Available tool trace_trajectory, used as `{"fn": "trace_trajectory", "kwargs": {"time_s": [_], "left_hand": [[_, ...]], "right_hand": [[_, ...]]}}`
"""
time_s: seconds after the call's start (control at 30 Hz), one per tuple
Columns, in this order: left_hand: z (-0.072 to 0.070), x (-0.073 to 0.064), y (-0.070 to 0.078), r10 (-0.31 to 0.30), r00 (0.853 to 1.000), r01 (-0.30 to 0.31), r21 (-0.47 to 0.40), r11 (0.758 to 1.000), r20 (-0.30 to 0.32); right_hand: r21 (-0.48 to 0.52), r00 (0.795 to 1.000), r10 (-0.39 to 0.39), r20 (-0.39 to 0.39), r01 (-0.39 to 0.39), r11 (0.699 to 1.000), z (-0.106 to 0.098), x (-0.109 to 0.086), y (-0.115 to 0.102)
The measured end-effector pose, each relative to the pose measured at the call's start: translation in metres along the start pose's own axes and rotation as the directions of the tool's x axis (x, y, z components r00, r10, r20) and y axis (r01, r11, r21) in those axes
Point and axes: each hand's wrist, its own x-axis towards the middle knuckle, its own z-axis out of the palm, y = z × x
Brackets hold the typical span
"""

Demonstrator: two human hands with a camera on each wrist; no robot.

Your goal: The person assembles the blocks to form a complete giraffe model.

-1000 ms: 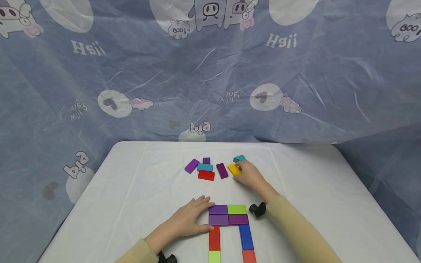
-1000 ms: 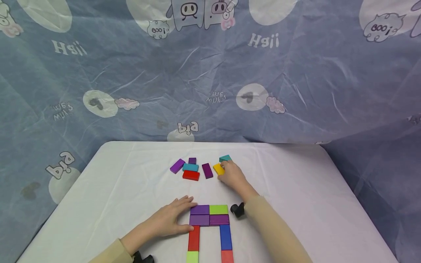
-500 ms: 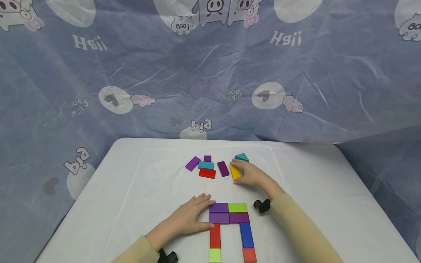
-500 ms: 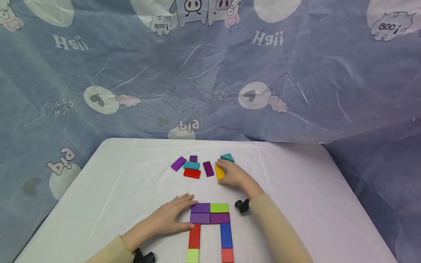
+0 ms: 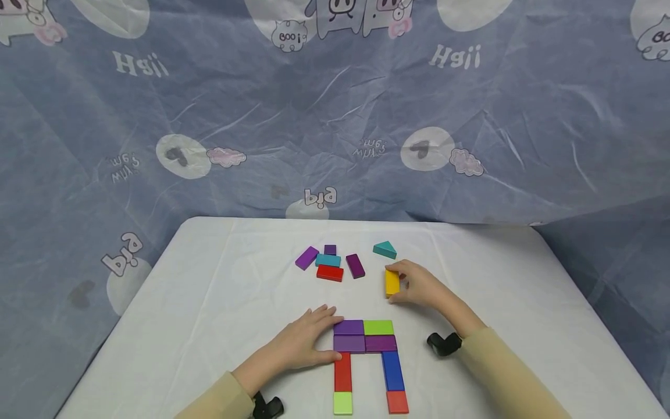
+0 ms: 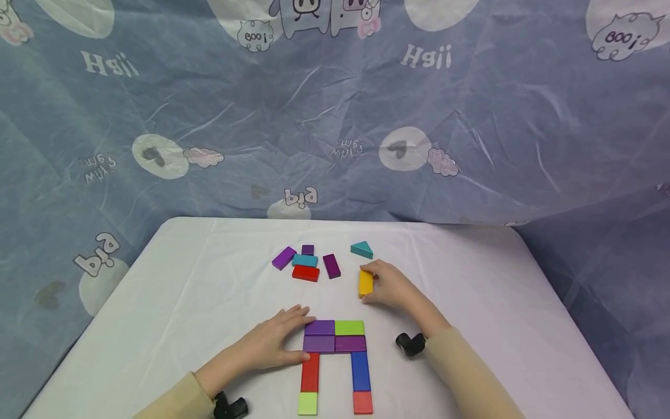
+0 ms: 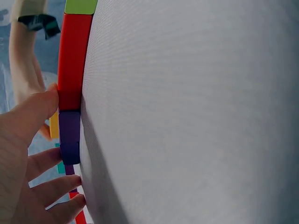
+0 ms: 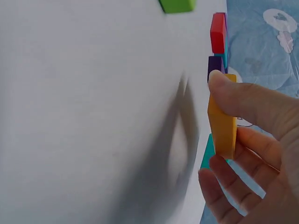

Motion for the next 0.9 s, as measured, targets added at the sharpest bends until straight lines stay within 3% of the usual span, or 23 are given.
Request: {"fn": "trace_trajectory", "kwargs": {"time_s": [0.1, 0.33, 0.63, 0.9], "left_hand": [[0.000, 0.000, -0.001, -0.002, 1.000, 0.002, -0.011, 1.000, 0.005], [0.000, -0.001, -0.001, -0.010, 1.000, 0.010, -0.019, 1.000, 0.022], [-0.002, -0.001, 0.000, -0.006, 1.000, 0.006, -0.003, 1.000, 0.002], [0.000, -0.001, -0.001, -0.014, 1.000, 0.014, -0.030, 0.999, 0.026]], "right_hand": [[-0.019, 0.999, -0.028, -0.016, 0.028, 0.999, 0.002, -0.018, 0.003], [-0.016, 1.000, -0.015, 0.019, 0.015, 1.000, 0.010, -0.049, 0.002], [-0.002, 1.000, -0.015, 0.003, 0.015, 1.000, 0.009, -0.053, 0.003], [0.017, 0.998, -0.051, 0.036, 0.051, 0.999, 0.012, -0.058, 0.003]]}}
